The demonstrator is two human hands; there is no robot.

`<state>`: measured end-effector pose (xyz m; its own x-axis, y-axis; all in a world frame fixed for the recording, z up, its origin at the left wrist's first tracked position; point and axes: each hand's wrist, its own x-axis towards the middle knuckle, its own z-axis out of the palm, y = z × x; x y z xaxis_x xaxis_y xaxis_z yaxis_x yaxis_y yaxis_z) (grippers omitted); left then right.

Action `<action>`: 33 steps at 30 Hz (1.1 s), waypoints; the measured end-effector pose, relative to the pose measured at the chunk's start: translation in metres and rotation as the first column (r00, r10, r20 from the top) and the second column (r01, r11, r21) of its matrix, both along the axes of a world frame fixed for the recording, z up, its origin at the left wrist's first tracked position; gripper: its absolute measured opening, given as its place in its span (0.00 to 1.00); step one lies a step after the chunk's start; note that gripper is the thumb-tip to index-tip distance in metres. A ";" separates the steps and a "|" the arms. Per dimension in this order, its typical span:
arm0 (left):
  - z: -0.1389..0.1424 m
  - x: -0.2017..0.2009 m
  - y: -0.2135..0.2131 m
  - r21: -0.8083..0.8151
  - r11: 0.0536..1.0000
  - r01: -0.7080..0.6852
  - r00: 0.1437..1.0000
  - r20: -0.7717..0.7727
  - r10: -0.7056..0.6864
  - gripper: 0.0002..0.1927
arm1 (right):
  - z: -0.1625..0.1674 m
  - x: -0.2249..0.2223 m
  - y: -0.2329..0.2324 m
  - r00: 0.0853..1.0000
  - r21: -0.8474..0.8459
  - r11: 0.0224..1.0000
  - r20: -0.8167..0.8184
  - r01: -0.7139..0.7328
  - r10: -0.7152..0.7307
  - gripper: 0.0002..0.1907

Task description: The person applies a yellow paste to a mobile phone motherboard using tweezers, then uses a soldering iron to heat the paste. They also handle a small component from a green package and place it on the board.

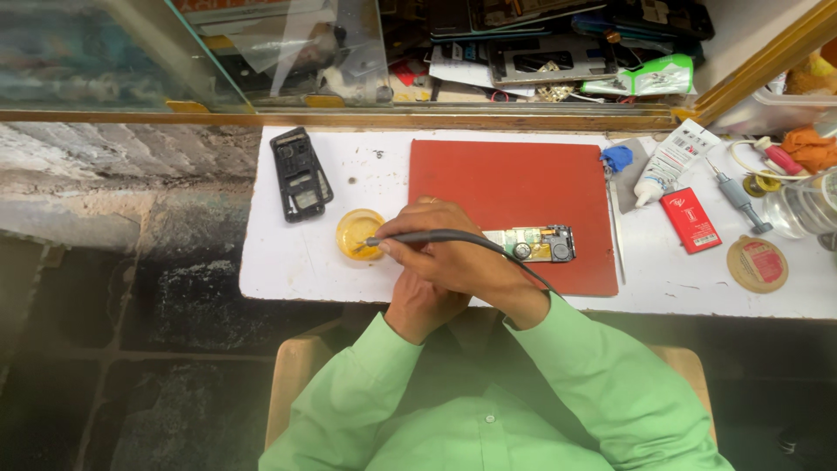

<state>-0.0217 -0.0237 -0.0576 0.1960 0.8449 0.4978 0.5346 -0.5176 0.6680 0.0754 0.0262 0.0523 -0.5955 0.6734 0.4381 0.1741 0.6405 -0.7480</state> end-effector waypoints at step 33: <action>0.047 0.004 0.000 0.102 0.994 0.047 0.992 -0.118 -0.035 0.08 | -0.050 0.148 0.019 0.845 -0.564 0.757 -0.179 0.331 -0.504 0.09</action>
